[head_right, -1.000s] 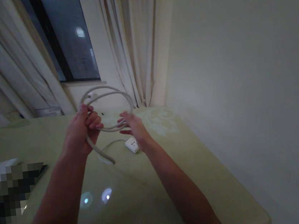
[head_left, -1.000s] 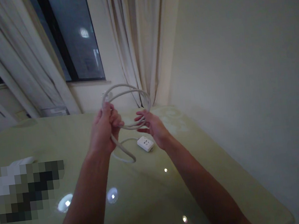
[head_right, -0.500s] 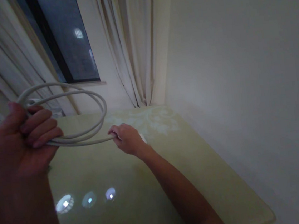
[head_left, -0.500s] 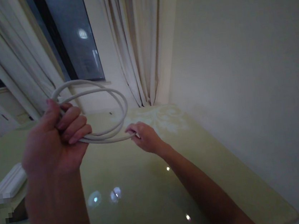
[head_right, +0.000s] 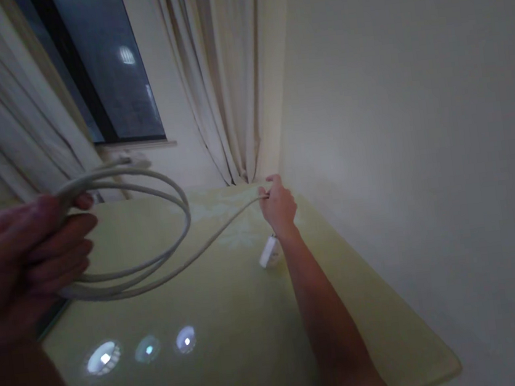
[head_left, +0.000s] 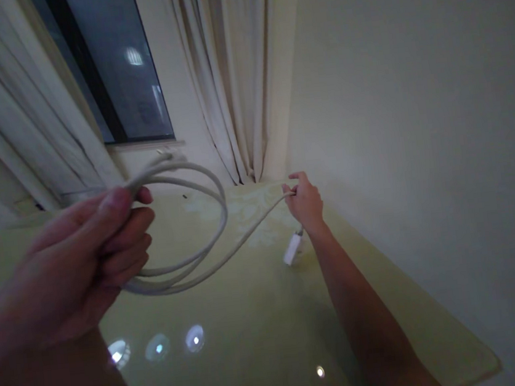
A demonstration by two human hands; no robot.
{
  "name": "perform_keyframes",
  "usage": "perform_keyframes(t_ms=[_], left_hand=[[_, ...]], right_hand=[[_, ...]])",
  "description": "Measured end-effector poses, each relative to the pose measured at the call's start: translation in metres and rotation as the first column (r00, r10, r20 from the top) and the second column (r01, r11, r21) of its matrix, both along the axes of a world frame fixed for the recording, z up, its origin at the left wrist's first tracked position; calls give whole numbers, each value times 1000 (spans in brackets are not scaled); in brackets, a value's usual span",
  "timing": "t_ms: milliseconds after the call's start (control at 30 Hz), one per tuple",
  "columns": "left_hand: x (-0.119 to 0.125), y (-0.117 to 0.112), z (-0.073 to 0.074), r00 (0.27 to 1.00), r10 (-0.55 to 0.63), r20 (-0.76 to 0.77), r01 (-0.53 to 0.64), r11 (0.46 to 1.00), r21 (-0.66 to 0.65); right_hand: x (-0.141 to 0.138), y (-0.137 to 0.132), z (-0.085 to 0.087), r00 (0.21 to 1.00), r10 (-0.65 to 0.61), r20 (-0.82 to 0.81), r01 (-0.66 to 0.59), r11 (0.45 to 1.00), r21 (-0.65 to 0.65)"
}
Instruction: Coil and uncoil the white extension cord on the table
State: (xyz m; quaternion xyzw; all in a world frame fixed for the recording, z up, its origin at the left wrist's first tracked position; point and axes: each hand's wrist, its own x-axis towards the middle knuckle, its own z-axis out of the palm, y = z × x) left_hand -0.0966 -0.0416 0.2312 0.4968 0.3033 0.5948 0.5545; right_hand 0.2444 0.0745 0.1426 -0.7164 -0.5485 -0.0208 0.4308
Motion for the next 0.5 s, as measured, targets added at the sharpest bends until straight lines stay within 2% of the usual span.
perform_keyframes(t_ms=[100,200,267,300,333,367,400,467,500], left_hand=[[21,11,-8,938,-67,-340,93,994,61],[44,17,-15,810,48,-584,31,992,125],[58,23,-21,717,134,-684,3,981,195],[64,27,-24,688,169,-706,-3,973,230],[69,32,-28,673,198,-713,-14,967,255],[74,37,-32,675,222,-704,-37,963,269],[78,41,-35,692,236,-683,-69,962,263],[86,49,-41,767,236,-597,-138,969,205],[91,51,-44,818,215,-534,-153,976,157]], right_hand=[[-6,-15,16,995,-36,90,41,998,-54],[-9,-24,24,993,-13,115,31,987,-156],[-9,-29,28,995,89,42,-81,981,-178],[-9,-31,29,982,185,-37,-188,968,-165],[-9,-33,32,943,303,-140,-321,938,-132],[-10,-36,35,866,431,-253,-462,884,-78],[-12,-39,38,757,544,-361,-585,811,-4],[-20,-45,46,519,680,-517,-712,679,179],[-26,-48,50,427,709,-561,-719,643,265]])
